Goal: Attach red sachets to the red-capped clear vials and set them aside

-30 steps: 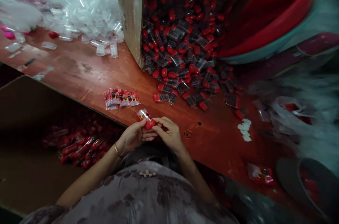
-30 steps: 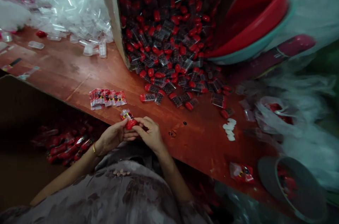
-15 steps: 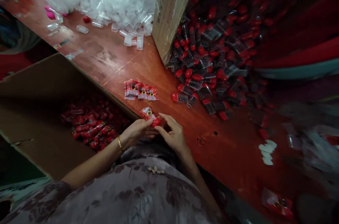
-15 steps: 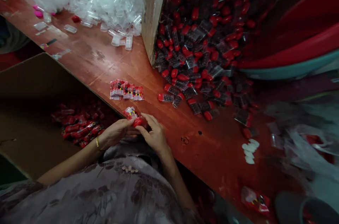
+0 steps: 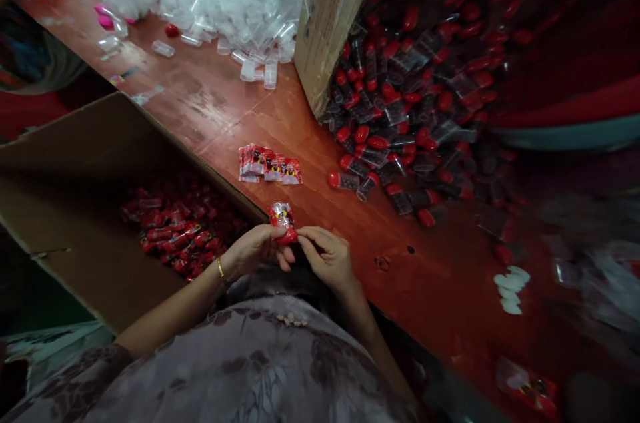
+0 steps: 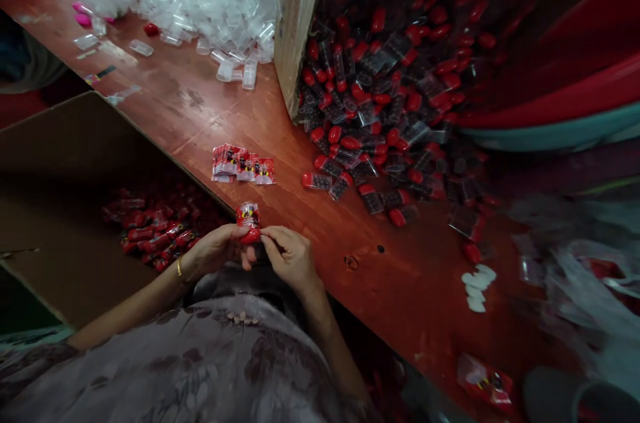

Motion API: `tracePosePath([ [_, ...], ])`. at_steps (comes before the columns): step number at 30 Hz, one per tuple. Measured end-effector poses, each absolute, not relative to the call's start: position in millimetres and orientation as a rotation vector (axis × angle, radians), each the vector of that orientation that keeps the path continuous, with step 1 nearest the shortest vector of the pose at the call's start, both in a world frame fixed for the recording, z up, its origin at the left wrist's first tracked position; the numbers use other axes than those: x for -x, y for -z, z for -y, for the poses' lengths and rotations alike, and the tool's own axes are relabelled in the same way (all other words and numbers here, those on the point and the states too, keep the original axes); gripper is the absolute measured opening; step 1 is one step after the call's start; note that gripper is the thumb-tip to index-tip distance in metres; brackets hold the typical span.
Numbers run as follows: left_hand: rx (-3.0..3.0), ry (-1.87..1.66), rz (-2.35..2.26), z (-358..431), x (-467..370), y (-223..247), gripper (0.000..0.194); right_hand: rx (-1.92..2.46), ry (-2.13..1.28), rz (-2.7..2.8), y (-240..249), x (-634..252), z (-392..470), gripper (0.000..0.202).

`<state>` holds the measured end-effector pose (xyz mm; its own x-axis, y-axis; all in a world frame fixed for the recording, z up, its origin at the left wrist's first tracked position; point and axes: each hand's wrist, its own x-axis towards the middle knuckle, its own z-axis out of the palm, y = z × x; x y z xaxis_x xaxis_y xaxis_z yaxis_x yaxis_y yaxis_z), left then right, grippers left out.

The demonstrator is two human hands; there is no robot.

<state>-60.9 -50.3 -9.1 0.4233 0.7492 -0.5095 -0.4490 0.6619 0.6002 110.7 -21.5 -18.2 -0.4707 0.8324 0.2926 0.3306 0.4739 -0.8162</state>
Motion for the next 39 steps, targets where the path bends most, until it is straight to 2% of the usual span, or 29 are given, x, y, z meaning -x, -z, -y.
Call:
tracePosePath([
  [6,-0.477,-0.758,-0.926,53.1,52.7,8.6,0.038,0.914,-0.73,2.1,15.9,-110.3,25.3,0.015],
  [11,-0.494,-0.808,-1.019,60.1,37.7,8.2,0.034,0.913,-0.633,2.033,18.8,-114.4,28.1,0.015],
  [15,-0.503,-0.881,-1.136,68.3,22.0,6.5,0.042,0.991,-0.554,1.947,17.2,-122.4,28.0,0.015],
  [19,-0.46,-0.92,-1.222,74.3,22.2,13.6,0.047,1.017,-0.573,1.908,21.1,-128.6,25.5,0.012],
  [23,-0.48,-0.953,-1.384,81.0,59.0,27.3,0.045,0.953,-0.654,1.967,34.1,-132.2,21.8,0.01],
  [26,-0.583,-0.818,-1.479,89.8,91.9,23.0,0.041,0.968,-0.708,1.967,43.5,-138.9,20.0,0.007],
  [30,-0.659,-0.461,-1.22,96.0,120.2,-12.5,0.033,1.081,-0.79,1.912,50.4,-146.7,17.7,0.009],
  [33,-0.747,-0.391,-1.177,93.0,147.6,-31.1,0.028,1.126,-0.819,1.892,51.0,-138.8,12.4,0.01],
  [36,-0.882,-0.345,-1.55,89.6,185.4,-11.2,0.025,1.157,-0.892,1.789,51.5,-131.3,11.4,0.011],
  [39,-0.905,-0.007,-1.985,90.7,211.9,38.8,0.02,1.188,-0.907,1.627,56.0,-163.6,40.0,0.016],
])
